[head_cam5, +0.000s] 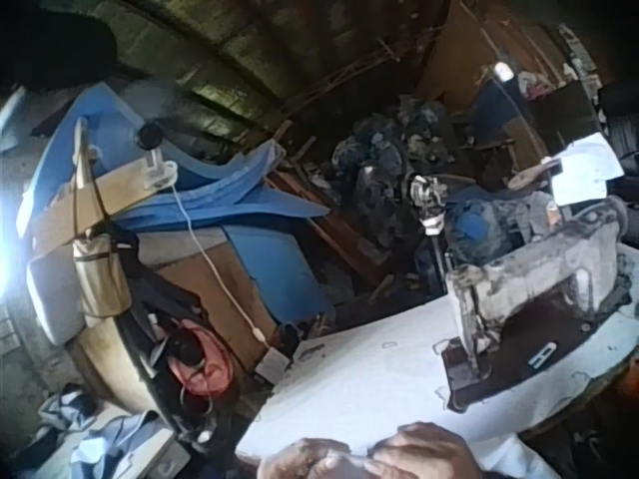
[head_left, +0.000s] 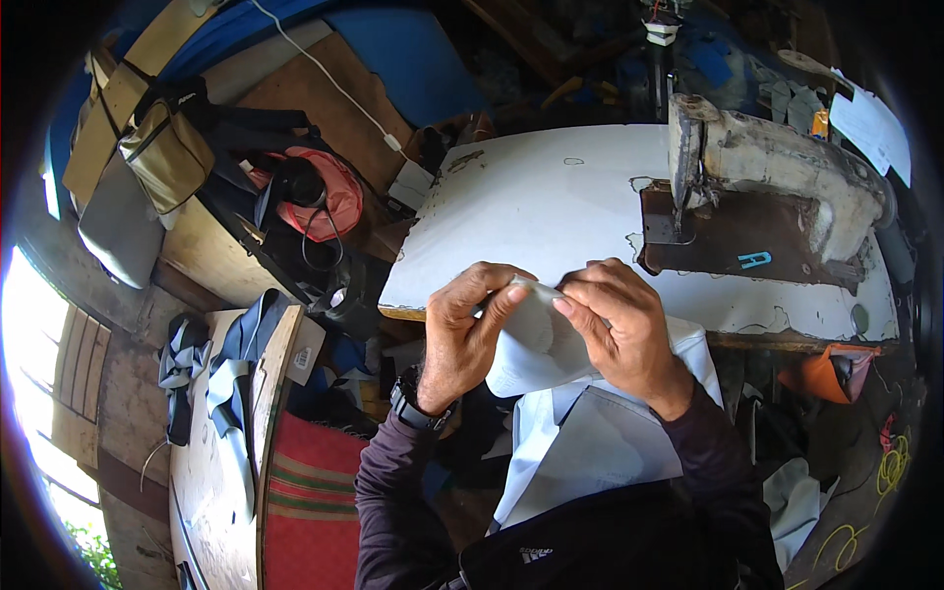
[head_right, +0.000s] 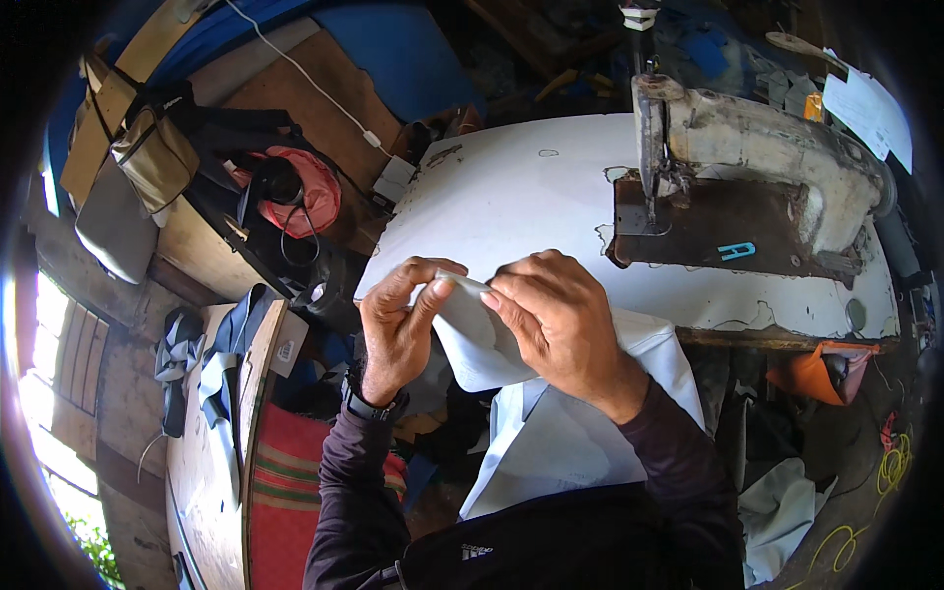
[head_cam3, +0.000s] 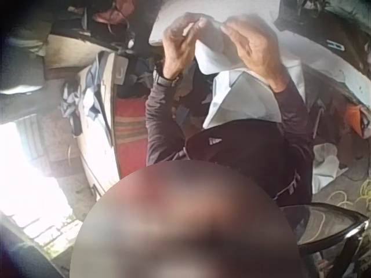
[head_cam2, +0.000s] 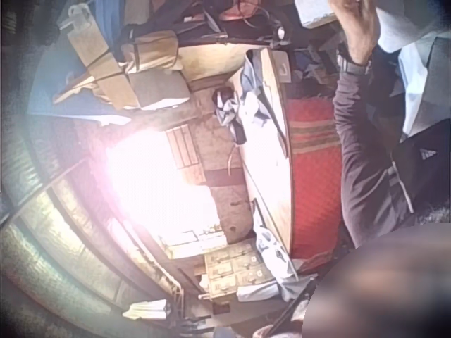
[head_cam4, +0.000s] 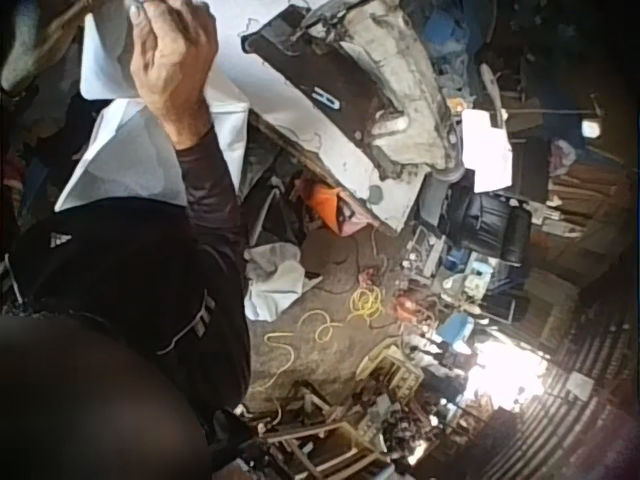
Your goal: The recorder is sewing pieces of white and black upholstery fabric using an industrial sewing machine.
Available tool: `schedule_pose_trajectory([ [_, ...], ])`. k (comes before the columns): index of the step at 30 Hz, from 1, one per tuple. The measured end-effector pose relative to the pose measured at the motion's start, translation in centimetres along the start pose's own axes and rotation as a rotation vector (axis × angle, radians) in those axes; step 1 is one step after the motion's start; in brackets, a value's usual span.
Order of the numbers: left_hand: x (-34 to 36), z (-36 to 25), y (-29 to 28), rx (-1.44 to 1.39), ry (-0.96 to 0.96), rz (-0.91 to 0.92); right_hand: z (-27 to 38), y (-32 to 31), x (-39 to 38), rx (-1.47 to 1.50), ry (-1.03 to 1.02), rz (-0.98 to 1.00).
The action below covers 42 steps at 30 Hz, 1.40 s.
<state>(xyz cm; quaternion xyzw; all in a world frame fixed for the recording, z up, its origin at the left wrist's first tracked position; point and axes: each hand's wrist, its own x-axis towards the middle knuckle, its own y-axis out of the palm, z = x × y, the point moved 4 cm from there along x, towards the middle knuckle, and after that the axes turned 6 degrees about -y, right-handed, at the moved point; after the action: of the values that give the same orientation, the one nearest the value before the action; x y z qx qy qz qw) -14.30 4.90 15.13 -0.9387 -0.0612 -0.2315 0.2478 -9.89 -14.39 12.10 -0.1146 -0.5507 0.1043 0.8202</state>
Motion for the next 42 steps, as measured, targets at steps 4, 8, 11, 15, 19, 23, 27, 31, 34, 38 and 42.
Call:
schedule_pose_trajectory([
  [4, 1.4, -0.3, -1.4, -0.063, -0.023, -0.061, -2.5, -3.2, -1.6, 0.002, 0.181, 0.126],
  [8, 3.3, 0.5, -3.3, 0.033, -0.035, -0.074, -4.4, -6.4, -5.7, -0.075, 0.297, 0.327],
  [11, 4.3, 1.7, -3.4, -0.079, -0.109, -0.063, -4.3, -7.0, -8.2, -0.135, 0.292, 0.316],
  [15, 5.0, 2.3, -2.2, -0.019, -0.140, -0.107, -3.0, -7.0, -7.7, -0.275, 0.250, 0.159],
  [19, 4.9, 1.4, -0.7, -0.031, -0.138, -0.056, -1.3, -5.6, -3.0, -0.265, 0.017, -0.011],
  [23, 4.6, 0.4, -0.8, 0.002, -0.116, -0.033, -0.9, -2.5, 1.3, -0.222, -0.095, -0.096],
  [27, 4.1, 0.6, -1.3, 0.022, -0.138, -0.023, -1.3, -0.2, 2.8, -0.198, -0.112, -0.052],
  [31, 3.5, 1.0, -1.4, -0.011, -0.144, -0.017, -1.6, 0.3, 2.8, -0.157, -0.070, -0.008],
  [34, 3.0, 0.8, -1.2, -0.011, -0.099, 0.009, -1.7, 0.2, 2.6, -0.112, -0.034, -0.004],
  [38, 2.6, 0.4, -1.3, 0.072, -0.043, -0.003, -1.9, 0.4, 2.3, -0.067, 0.021, 0.018],
  [42, 2.3, 0.5, -1.4, 0.066, -0.045, -0.026, -1.7, 0.6, 2.5, -0.034, 0.030, 0.031],
])
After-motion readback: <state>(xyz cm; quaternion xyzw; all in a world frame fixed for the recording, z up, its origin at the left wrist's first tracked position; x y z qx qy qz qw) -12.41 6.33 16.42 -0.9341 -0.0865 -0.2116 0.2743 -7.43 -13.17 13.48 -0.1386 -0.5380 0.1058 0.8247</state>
